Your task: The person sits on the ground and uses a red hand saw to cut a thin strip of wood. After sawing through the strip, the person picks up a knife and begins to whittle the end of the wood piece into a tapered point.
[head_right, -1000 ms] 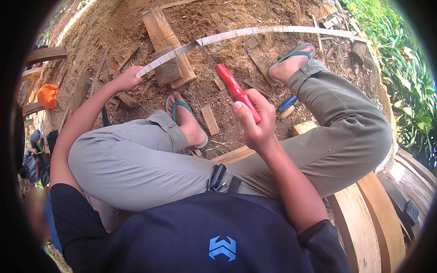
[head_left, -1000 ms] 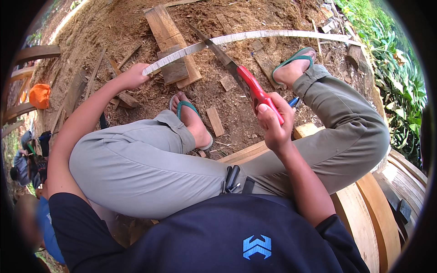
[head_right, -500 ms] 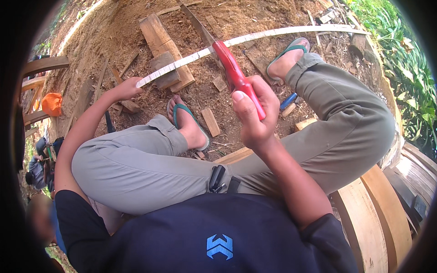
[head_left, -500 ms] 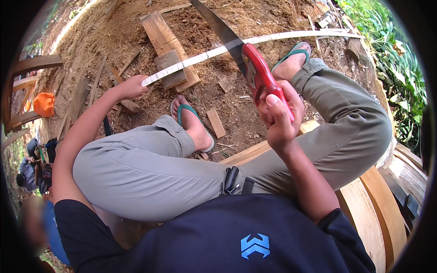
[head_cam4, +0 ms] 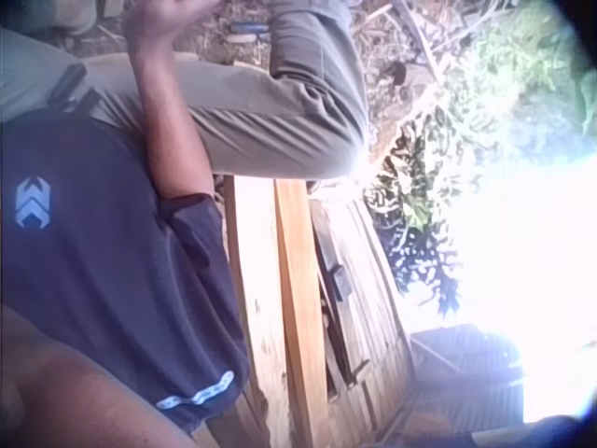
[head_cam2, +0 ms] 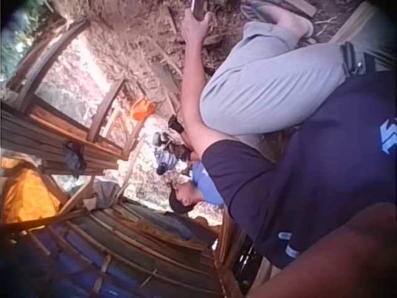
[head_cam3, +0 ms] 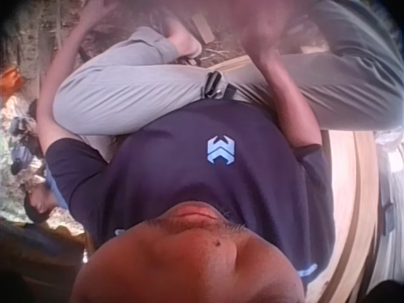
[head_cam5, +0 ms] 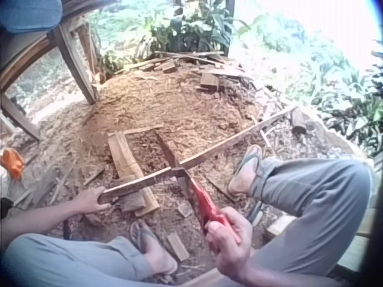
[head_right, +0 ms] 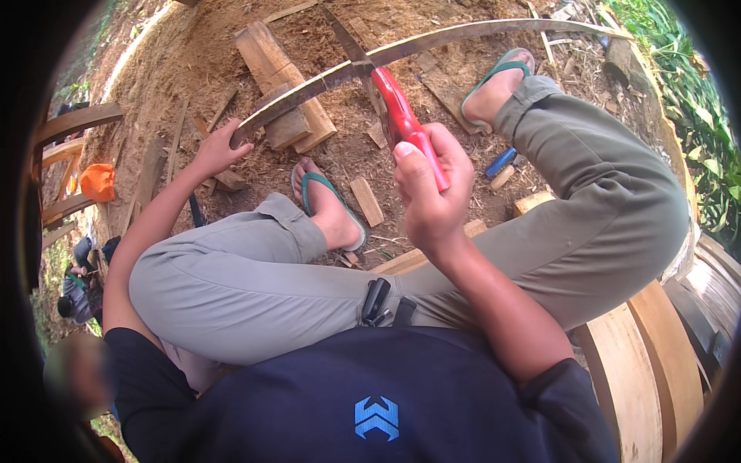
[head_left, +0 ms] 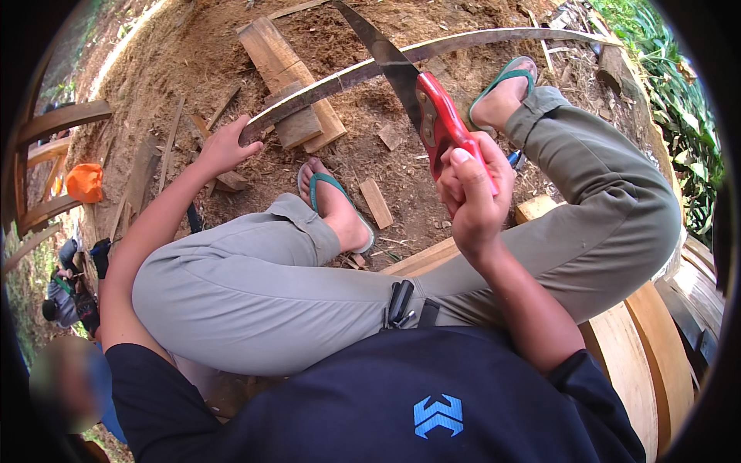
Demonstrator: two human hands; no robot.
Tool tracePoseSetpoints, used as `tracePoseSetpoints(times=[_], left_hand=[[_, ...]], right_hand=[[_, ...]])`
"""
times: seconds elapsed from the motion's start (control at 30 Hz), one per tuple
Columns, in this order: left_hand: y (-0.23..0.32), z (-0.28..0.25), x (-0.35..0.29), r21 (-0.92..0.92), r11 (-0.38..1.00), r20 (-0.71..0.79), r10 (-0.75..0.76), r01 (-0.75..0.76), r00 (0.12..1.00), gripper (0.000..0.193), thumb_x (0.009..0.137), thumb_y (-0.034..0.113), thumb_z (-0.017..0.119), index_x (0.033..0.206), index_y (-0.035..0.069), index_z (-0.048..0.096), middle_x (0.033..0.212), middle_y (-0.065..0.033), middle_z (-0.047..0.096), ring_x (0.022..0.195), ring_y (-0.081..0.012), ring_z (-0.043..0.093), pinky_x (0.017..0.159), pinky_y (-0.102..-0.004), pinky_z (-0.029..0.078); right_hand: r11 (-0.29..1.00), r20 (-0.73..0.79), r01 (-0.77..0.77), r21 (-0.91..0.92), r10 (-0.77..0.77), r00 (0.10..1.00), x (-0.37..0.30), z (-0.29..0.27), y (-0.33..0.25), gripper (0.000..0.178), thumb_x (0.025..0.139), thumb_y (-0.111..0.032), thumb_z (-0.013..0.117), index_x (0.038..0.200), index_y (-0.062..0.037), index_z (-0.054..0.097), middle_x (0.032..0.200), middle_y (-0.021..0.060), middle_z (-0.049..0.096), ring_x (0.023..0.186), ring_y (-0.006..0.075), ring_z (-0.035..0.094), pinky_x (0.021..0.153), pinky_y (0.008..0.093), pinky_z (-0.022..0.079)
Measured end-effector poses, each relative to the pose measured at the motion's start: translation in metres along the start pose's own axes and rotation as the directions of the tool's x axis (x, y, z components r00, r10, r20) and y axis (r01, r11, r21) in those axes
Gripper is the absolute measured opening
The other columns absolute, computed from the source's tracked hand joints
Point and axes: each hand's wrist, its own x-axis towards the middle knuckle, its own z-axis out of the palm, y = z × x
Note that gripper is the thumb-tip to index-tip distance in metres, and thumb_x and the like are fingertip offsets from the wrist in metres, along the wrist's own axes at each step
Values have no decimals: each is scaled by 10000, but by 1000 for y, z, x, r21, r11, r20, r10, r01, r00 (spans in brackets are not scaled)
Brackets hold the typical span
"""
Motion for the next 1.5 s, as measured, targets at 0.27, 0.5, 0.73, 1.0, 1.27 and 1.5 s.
tracePoseSetpoints(times=[0.27, 0.5, 0.73, 1.0, 1.27, 1.5], left_hand=[[10, -3, 6, 70, 995, -9, -75, 75, 997, 366, 845, 363, 712, 1116, 120, 667, 878, -215, 709, 872, -408, 687, 745, -506, 541], [16, -1, -2, 100, 995, 39, -28, 24, 999, 374, 824, 320, 716, 1140, 125, 676, 872, -234, 702, 864, -415, 688, 769, -510, 552], [20, 2, -15, -14, 999, -41, 44, -44, 998, 351, 798, 279, 717, 1099, 102, 682, 807, -240, 680, 789, -426, 674, 723, -504, 545], [10, 7, -26, -34, 998, -57, 51, -53, 997, 320, 780, 255, 718, 1042, 75, 674, 771, -239, 661, 773, -430, 663, 686, -495, 532], [20, 17, -24, -91, 989, -15, 119, -120, 993, 253, 761, 212, 707, 938, 52, 622, 737, -230, 634, 754, -444, 643, 653, -523, 506], [-22, 17, -47, 239, 925, 178, 257, -295, 950, 195, 740, 213, 715, 888, 127, 621, 746, -133, 680, 749, -357, 691, 654, -497, 533]], right_hand=[[999, -32, -35, 36, 36, 999, 1, 0, 4, 146, 965, -158, 602, 974, -30, 532, 667, -60, 449, 519, 1, 373, 444, 194, 278], [999, -56, -35, 36, 37, 998, -1, 9, -1, 141, 964, -160, 607, 955, -37, 538, 673, -55, 475, 531, 2, 392, 455, 190, 298], [998, -62, -51, 32, 53, 997, -5, 19, -1, 120, 965, -134, 610, 926, -50, 534, 681, -56, 476, 570, 2, 403, 483, 205, 296], [996, -79, -91, 20, 93, 993, -11, 25, 5, 131, 946, -116, 621, 884, -41, 533, 713, -42, 481, 646, 22, 407, 543, 234, 328], [994, -116, -110, -17, 108, 987, -11, 21, 0, 165, 942, -128, 622, 859, -37, 512, 715, -28, 441, 673, 38, 384, 567, 260, 327], [993, -104, -111, -35, 107, 989, -12, 29, 10, 167, 946, -133, 621, 852, -47, 513, 700, -48, 418, 639, 30, 383, 539, 246, 318]])
